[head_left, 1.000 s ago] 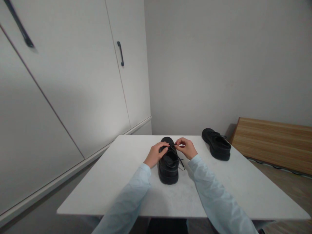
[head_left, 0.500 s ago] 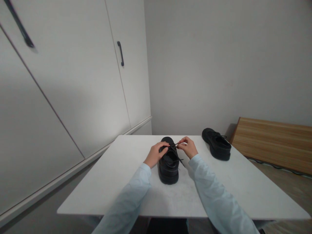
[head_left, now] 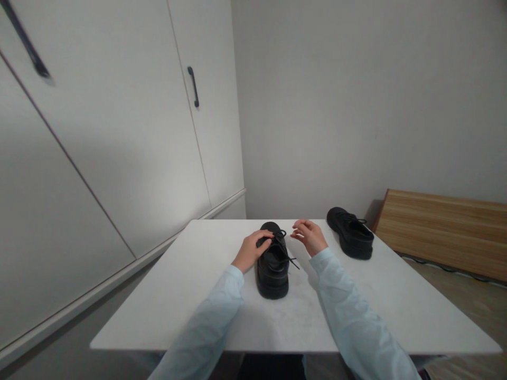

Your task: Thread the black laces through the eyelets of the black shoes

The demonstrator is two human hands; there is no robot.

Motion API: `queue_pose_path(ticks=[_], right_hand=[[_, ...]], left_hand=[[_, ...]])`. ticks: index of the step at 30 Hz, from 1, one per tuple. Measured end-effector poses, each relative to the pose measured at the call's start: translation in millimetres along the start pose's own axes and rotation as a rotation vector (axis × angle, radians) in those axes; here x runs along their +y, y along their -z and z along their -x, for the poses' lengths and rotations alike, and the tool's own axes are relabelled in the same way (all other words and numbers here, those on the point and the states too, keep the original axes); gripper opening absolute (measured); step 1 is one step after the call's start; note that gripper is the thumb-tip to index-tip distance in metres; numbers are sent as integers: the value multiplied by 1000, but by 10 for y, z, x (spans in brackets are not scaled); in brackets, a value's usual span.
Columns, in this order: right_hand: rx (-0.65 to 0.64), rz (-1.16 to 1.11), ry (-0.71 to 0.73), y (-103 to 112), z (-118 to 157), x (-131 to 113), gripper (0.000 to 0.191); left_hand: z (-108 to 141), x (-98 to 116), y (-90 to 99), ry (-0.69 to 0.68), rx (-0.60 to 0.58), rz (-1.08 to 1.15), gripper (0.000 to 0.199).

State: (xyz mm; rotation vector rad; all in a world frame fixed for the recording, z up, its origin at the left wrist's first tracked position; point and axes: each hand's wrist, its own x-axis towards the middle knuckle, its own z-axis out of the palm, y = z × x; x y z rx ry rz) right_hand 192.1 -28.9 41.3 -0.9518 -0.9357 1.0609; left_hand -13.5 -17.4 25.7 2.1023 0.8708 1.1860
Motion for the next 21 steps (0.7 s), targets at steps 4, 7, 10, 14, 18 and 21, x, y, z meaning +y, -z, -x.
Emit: queue_pose_path(ticks=[4,7,10,14,18,21], right_hand=[[-243,262,39,-73,30,38,34],[-287,370,132,-87,31,48,34],[-236,340,117,-73,24,45,37],[-172,198,101,-62,29,25,39],[-156,118,53,-72,32,21,42],[-145,156,67,-74,25,37,43]], left_hand=[[-2,8,4,-5,-3,0,20],[-2,6,5,-8,-10,-2,20],[-1,-7,3,-8,-3,-7,20],[1,-19,0,-17,0,-2,21],[2,-9,1,-12,-1,-2,20],[2,-4,0,-14,-2,-3,20]])
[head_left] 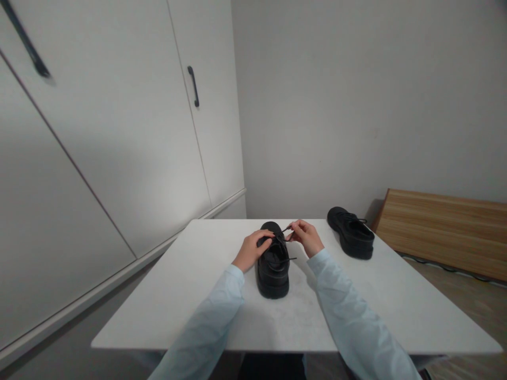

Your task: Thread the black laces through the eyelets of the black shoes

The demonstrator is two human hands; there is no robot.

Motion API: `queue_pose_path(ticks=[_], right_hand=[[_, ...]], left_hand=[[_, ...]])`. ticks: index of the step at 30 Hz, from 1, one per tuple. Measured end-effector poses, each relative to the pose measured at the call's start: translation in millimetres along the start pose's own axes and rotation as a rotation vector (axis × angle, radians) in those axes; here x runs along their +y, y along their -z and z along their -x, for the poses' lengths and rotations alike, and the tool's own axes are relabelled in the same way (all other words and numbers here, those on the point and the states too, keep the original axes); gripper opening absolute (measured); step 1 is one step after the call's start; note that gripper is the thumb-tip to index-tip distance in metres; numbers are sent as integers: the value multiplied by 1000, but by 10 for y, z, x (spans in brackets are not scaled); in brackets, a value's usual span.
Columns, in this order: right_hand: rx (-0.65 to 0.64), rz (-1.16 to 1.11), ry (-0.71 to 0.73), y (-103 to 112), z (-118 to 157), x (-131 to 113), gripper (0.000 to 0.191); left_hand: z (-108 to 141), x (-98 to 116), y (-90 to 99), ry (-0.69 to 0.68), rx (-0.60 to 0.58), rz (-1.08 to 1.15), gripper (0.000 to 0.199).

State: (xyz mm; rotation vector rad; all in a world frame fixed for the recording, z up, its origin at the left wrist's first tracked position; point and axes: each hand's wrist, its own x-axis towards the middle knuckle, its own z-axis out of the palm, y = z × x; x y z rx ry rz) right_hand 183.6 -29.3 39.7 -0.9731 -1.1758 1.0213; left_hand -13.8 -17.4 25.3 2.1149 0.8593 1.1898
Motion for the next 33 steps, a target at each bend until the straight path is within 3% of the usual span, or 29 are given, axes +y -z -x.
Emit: queue_pose_path(ticks=[15,22,25,29,33], right_hand=[[77,342,118,-19,4,17,41],[73,806,438,-17,25,42,26],[50,977,473,-19,51,26,24],[130,1148,478,16,72,7,24],[229,1182,500,98,51,-2,31]], left_hand=[[-3,14,3,-5,-1,-3,20],[-5,2,-4,3,1,-8,20],[-7,-1,-8,-1,2,-1,20],[-5,14,-6,3,-2,-3,20],[-2,21,0,10,-5,-2,19]])
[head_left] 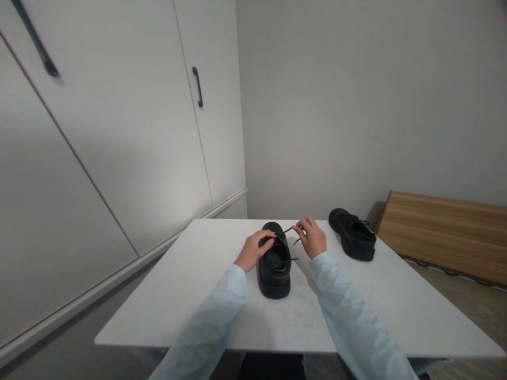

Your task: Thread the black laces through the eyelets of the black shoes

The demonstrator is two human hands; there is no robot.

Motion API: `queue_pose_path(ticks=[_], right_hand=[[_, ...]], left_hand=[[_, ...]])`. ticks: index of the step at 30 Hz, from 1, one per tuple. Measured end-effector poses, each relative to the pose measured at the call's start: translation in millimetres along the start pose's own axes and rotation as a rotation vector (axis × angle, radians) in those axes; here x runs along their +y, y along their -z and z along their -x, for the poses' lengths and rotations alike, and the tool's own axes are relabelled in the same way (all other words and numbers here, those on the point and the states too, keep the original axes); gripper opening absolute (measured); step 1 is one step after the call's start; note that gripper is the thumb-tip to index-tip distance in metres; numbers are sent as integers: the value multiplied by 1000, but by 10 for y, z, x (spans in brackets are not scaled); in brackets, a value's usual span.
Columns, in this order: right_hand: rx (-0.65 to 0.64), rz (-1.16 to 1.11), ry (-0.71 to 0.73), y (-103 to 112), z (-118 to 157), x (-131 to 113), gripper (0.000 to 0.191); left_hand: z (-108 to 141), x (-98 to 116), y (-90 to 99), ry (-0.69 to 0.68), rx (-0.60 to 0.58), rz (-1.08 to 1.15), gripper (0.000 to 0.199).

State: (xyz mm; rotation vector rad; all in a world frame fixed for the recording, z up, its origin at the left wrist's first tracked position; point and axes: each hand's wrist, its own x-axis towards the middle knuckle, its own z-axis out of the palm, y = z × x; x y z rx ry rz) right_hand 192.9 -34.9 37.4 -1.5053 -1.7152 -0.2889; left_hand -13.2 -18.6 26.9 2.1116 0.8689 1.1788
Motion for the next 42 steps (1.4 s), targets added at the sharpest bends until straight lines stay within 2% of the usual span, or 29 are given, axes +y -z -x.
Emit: queue_pose_path(ticks=[4,9,14,18,21,29,37,42], right_hand=[[-54,-14,1,1,1,16,33],[-149,-60,91,-1,37,-57,31],[-300,-240,139,-32,46,-78,37],[-401,-412,185,-126,61,-48,50],[-458,-469,178,-189,78,-24,54],[-461,-503,157,-223,93,-5,57],[-473,-478,135,-184,86,-32,57],[-474,-481,122,-154,86,-54,54]], left_hand=[[0,-10,3,-8,-8,7,20],[5,-18,-5,-6,4,13,21],[5,-43,-11,3,55,-3,22],[-17,-56,9,-33,119,-86,14],[-35,-56,22,-55,116,-100,14],[-36,-89,15,40,71,-60,17],[-32,-81,0,32,59,-102,17],[-21,-116,-42,61,57,-43,16]])
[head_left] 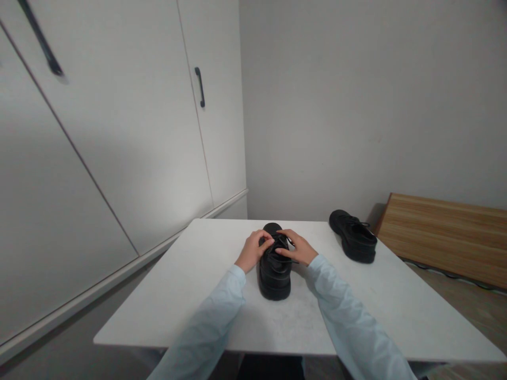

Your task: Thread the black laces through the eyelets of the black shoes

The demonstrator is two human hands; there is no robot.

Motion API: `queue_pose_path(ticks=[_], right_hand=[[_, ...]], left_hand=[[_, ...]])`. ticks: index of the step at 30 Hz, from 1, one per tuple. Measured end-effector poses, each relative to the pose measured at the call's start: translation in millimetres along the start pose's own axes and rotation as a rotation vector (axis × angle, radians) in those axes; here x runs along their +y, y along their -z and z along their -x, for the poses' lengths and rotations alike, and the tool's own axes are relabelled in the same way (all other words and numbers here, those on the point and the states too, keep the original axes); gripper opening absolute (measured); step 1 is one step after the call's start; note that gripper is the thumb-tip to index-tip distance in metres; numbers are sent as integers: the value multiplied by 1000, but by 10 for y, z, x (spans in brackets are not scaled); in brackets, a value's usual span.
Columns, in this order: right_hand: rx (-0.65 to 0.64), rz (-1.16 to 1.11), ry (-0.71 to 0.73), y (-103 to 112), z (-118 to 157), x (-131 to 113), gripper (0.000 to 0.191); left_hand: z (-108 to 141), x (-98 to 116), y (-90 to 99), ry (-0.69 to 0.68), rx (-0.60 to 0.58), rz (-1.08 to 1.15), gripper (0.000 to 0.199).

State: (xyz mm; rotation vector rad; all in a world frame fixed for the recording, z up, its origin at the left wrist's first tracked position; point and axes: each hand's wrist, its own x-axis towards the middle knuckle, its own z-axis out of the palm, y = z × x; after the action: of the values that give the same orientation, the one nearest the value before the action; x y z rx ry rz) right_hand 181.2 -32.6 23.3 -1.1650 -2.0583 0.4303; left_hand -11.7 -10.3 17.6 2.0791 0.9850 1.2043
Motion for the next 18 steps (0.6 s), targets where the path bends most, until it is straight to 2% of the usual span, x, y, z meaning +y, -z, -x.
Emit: queue_pose_path(ticks=[10,18], right_hand=[[-8,16,12,22,0,-24,51],[-10,14,17,15,-9,-18,48]], left_hand=[[4,-52,-55,16,48,11,14],[16,15,-45,35,60,2,13]])
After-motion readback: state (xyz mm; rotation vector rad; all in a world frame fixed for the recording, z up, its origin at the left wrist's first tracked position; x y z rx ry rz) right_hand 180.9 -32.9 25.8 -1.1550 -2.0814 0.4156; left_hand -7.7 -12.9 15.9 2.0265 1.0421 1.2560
